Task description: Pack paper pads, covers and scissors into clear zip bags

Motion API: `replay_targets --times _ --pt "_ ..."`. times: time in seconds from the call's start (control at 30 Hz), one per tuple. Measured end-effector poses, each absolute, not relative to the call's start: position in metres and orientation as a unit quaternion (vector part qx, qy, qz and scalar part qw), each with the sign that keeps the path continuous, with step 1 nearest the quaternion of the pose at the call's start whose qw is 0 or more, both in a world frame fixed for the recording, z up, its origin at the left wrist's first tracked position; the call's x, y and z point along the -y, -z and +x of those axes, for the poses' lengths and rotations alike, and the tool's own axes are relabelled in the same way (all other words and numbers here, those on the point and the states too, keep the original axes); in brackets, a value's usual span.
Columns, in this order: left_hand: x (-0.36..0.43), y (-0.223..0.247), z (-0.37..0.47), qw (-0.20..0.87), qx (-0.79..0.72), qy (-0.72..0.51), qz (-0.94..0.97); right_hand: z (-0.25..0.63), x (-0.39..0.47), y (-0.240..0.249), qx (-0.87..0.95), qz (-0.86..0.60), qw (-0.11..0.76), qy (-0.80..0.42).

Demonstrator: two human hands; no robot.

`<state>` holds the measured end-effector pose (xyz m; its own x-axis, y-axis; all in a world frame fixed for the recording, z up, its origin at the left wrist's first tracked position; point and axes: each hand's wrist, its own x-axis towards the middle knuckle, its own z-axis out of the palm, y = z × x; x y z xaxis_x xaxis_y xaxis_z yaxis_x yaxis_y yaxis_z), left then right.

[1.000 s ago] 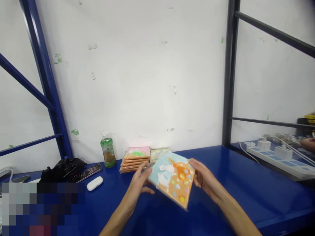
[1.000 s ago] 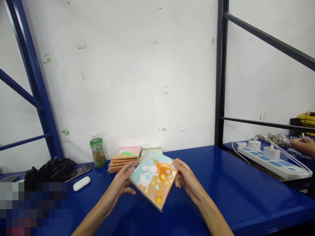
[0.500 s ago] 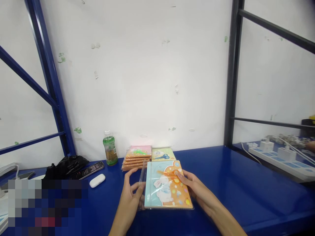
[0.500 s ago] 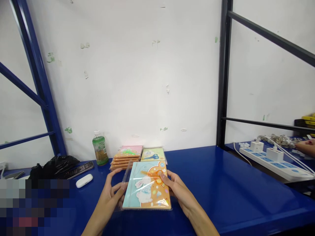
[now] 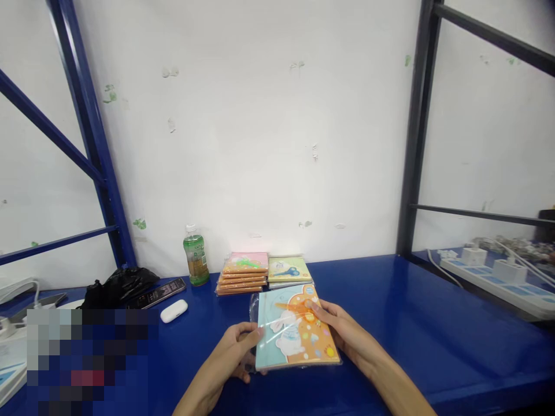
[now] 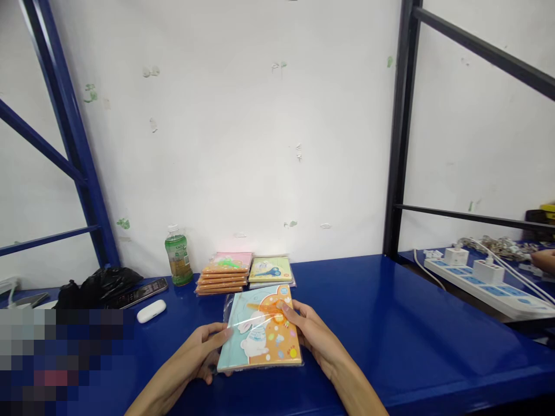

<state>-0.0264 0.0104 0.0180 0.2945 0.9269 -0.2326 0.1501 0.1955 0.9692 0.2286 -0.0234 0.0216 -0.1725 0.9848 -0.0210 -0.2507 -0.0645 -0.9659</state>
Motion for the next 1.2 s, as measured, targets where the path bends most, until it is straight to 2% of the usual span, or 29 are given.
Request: replay_targets --times 0.13,0.23,0.5,0.63,0.73,0.9,1.07,1.2 --pt "0.000 -0.031 -0.024 0.601 -0.475 -0.310 0.564 0.223 0.023 -0.022 0.486 -0.419 0.488 -0.592" --pt "0.001 -0.035 -0.026 0.589 -0.478 -0.320 0.567 0.232 0.018 -0.020 0.516 -0.475 0.477 -0.529" --pt "-0.019 -0.031 -0.055 0.540 -0.519 -0.356 0.559 0.322 0.011 -0.016 0.484 -0.725 0.461 -0.167" --pt "-0.015 -0.041 -0.060 0.545 -0.514 -0.365 0.553 0.314 0.021 -0.031 0.485 -0.739 0.465 -0.050" --pt "-0.009 -0.050 -0.059 0.556 -0.510 -0.365 0.545 0.280 0.028 -0.042 0.548 -0.694 0.458 -0.091" --pt "-0.001 -0.058 -0.058 0.574 -0.492 -0.361 0.547 0.223 0.035 -0.039 0.639 -0.588 0.410 -0.278" --pt "0.005 -0.062 -0.057 0.588 -0.478 -0.346 0.554 0.203 0.031 -0.031 0.625 -0.511 0.395 -0.438" --pt "0.002 -0.066 -0.061 0.580 -0.487 -0.335 0.561 0.204 0.027 -0.033 0.598 -0.507 0.416 -0.461"
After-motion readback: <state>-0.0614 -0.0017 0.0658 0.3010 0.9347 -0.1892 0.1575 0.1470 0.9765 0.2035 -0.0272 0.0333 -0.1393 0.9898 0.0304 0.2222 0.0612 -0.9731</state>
